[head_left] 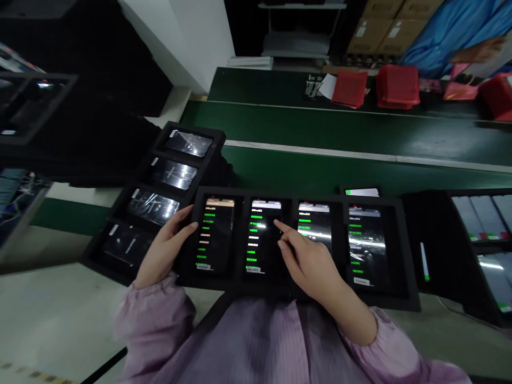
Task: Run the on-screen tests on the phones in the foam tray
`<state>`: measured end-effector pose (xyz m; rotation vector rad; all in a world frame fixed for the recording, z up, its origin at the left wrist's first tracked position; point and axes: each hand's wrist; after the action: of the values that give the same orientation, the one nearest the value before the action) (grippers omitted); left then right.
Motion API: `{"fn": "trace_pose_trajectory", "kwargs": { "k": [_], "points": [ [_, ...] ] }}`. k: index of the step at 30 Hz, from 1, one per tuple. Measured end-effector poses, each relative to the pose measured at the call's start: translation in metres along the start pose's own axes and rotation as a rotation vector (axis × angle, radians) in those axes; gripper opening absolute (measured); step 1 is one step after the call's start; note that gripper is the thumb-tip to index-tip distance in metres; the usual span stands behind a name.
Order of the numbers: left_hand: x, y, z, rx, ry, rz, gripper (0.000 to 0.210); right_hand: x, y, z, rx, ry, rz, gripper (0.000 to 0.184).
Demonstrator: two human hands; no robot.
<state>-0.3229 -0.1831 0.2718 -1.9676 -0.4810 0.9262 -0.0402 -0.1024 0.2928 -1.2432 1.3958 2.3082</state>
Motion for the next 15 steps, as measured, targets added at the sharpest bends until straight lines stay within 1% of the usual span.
{"fn": "trace_pose_trajectory", "kwargs": {
  "k": [3,8,11,15],
  "points": [
    [0.006,0.004,0.002,0.042,0.013,-0.010,0.063,0.000,0.000,0.000,0.007,-0.001,0.012,0.022],
    [0.009,0.011,0.010,0.068,0.024,0.028,0.065,0.001,0.001,0.000,0.015,0.006,0.009,0.022],
    [0.011,0.015,0.012,0.075,-0.001,0.062,0.067,0.001,0.000,0.000,0.017,0.020,-0.010,0.023],
    [0.014,0.017,0.011,0.085,-0.031,-0.001,0.064,0.004,-0.001,0.000,0.019,0.048,-0.051,0.025]
  ]
}}
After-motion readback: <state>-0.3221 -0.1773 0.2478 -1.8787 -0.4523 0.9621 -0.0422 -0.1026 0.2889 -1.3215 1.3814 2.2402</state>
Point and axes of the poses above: each hand's wrist, its own z-axis towards the middle knuckle, its own x-axis out of the palm, y = z × x, and after that the axes turned 10 degrees about -y, right-handed
